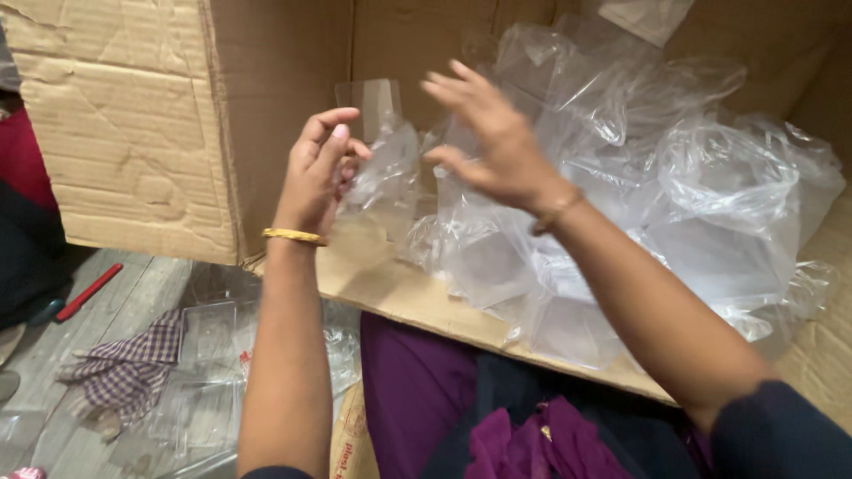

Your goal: The person sits on the floor in front of a large cardboard box and removes clear plastic boxes from plastic bags one at a time, pulling each box out of its bag and placing the unwrapped boxes into a pile inside the cardboard box.

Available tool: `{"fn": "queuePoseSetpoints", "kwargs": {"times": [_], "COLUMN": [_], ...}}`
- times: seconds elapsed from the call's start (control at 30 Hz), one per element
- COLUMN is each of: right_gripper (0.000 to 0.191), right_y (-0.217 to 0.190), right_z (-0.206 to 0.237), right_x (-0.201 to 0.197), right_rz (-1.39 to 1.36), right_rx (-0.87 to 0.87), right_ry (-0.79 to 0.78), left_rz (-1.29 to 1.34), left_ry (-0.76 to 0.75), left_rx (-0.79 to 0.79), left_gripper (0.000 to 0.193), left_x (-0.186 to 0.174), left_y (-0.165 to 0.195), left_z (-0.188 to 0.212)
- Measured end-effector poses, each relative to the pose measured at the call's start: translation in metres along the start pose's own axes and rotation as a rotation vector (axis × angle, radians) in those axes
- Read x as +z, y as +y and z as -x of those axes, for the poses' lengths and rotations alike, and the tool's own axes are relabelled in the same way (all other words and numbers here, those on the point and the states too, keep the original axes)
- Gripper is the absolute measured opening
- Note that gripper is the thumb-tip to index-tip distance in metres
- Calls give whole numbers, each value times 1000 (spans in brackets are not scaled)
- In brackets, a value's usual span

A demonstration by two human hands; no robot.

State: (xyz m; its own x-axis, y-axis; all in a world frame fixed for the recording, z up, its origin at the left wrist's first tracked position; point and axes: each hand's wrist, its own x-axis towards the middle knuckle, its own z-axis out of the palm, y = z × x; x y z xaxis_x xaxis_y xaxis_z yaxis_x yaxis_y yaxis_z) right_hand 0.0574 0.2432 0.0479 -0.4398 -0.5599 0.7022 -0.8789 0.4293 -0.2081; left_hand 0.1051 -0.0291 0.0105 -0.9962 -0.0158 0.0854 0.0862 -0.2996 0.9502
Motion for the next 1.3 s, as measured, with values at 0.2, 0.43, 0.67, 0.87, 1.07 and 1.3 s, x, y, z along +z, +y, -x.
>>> {"fn": "queuePoseSetpoints", "kwargs": {"times": [0.2,0.43,0.67,0.87,1.07,1.3], "right_gripper": [38,29,27,30,39,22], "right_y": [-12,17,12,22,34,58], "right_z": [-41,-15,3,-6,20,7], "right_x": [43,57,70,88,72,127], "right_rz": [-584,-825,-963,-1089,-1701,-1291], "right_rx": [448,601,714,691,540,907], "right_ry": [-279,-127,-65,40,-335,-88], "left_rz": [-16,-156,-108,-69,439,-670], "left_ry": [-33,-155,73,-60,-318,9], "left_rx": [118,35,46,56,135,-285], "left_gripper": [31,32,17,33,27,30], "left_x": [16,8,-11,-17,-52,-71], "left_y": [-2,-21,-46,-43,-16,-95], "left_z": [-14,-12,-10,-16,-4,-35]}}
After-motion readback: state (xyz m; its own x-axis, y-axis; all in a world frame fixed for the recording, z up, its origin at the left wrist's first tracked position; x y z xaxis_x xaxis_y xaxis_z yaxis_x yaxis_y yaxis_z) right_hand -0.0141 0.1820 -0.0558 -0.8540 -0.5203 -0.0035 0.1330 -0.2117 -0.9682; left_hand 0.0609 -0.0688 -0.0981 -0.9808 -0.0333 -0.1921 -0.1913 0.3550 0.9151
